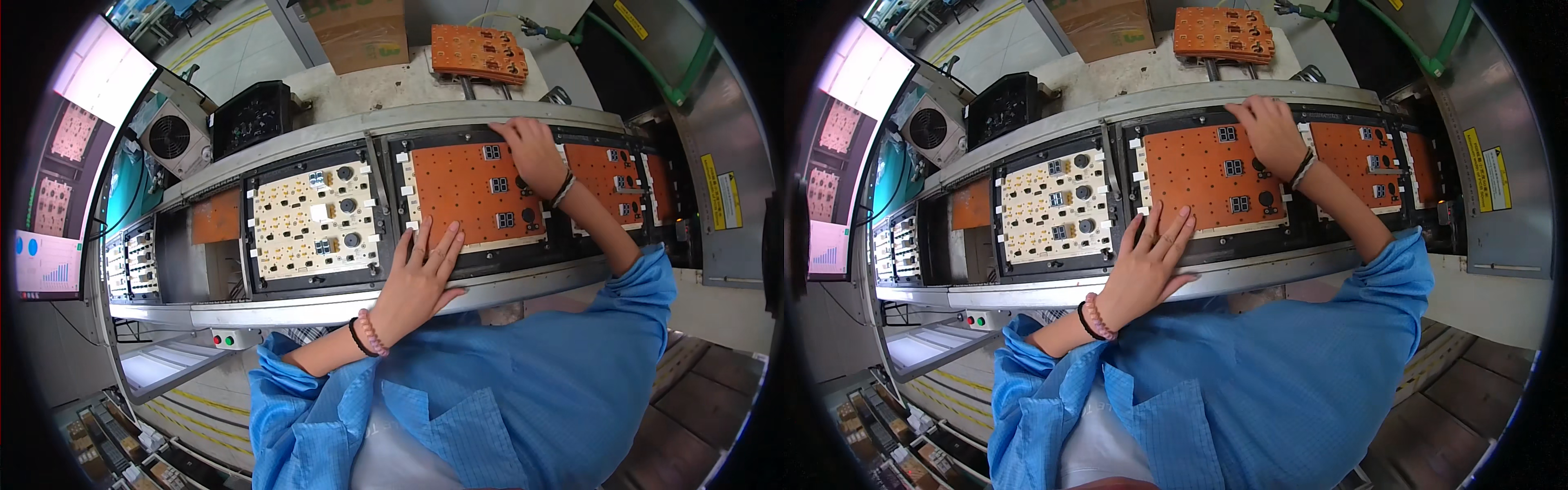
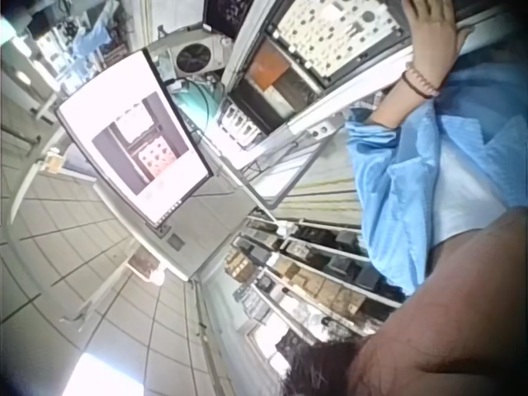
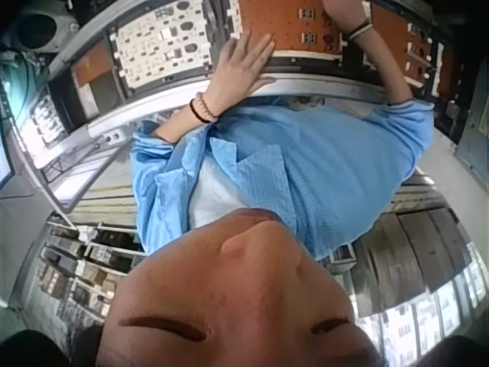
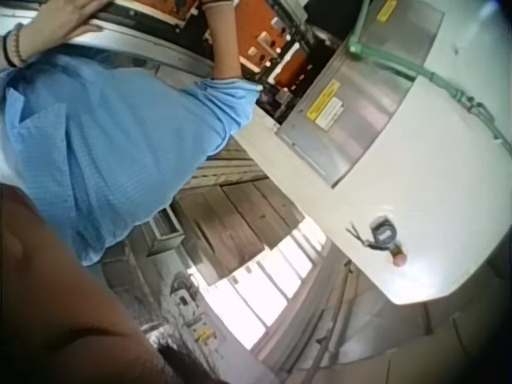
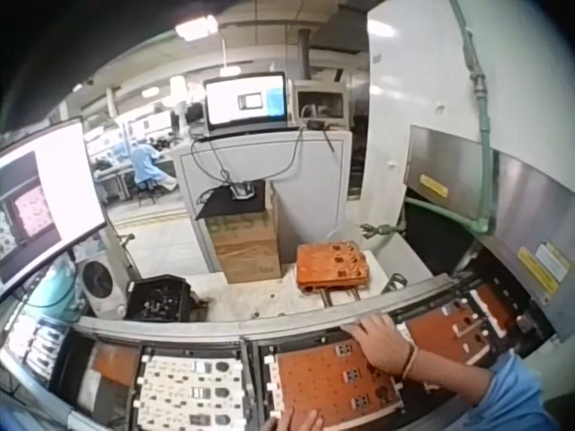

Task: The person assembles circuit boards on a conveyor line by placing templates, inserting electronic components by hand, and pressing buttons to operate the conveyor.

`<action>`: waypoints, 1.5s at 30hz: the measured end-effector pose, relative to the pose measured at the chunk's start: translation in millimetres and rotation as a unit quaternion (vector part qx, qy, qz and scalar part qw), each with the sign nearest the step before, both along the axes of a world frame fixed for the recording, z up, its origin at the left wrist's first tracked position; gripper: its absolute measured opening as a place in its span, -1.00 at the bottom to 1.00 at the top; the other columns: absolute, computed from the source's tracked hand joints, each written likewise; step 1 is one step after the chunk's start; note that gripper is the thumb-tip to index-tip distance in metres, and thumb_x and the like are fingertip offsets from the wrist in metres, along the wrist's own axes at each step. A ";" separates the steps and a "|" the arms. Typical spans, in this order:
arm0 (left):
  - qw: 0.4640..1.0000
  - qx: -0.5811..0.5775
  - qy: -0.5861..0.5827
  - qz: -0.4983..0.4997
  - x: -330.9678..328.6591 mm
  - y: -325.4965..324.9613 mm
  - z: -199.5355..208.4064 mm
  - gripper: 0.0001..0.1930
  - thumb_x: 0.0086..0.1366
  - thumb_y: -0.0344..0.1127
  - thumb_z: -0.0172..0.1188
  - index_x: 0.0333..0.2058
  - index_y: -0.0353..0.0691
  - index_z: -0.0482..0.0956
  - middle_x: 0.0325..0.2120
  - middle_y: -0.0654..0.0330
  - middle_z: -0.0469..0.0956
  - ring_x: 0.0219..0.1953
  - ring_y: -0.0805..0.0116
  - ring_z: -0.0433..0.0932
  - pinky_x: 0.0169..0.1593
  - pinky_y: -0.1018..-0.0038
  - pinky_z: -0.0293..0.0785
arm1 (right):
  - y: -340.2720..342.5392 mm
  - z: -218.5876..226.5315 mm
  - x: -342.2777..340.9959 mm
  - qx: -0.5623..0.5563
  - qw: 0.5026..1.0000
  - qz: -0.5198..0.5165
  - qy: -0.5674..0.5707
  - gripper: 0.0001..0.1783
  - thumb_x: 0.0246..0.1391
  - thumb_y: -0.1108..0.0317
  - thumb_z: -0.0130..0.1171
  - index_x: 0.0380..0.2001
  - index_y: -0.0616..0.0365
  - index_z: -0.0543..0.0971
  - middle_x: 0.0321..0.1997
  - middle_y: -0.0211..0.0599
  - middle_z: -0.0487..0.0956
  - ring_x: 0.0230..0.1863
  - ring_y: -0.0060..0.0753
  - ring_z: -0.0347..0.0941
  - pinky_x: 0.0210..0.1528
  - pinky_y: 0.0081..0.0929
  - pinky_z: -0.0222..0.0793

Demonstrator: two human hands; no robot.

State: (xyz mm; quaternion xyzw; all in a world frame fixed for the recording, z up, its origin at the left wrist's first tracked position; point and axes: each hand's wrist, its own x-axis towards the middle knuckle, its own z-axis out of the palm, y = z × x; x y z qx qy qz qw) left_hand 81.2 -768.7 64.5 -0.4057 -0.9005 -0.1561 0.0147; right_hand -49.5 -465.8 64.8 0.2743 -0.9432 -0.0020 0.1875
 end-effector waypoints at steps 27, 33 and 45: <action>0.992 0.108 0.023 0.056 -36.8 -118.8 -10.6 -0.48 0.26 -0.05 0.25 0.14 -0.13 0.47 0.15 0.18 0.45 0.27 0.24 0.35 0.35 -0.07 0.08 | -89.8 36.2 24.0 0.027 0.978 0.098 -0.181 -0.89 0.21 0.35 0.09 -0.26 0.11 0.42 -0.29 -0.13 0.60 -0.31 -0.04 0.55 -0.33 -0.20 0.46; 0.946 -0.037 0.183 0.266 -86.2 -228.0 -18.1 -0.32 0.32 0.05 0.17 0.29 -0.21 0.29 0.29 0.07 0.32 0.33 0.12 0.27 0.31 -0.03 0.16 | -169.2 30.4 4.2 -0.073 0.965 0.142 -0.208 -0.47 0.09 0.61 -0.01 0.18 0.14 0.43 0.22 0.02 0.37 0.05 0.07 0.43 0.05 -0.25 0.40; 0.952 -0.044 0.154 0.259 -105.2 -246.9 -34.5 -0.32 0.39 0.18 0.01 0.18 -0.35 0.46 0.18 0.03 0.49 0.31 0.00 0.31 0.24 0.08 0.23 | -208.0 9.7 -9.1 0.101 0.978 0.160 -0.093 -0.57 -0.02 0.54 0.07 -0.01 0.38 0.54 0.25 -0.15 0.43 -0.03 -0.16 0.40 -0.01 -0.32 0.38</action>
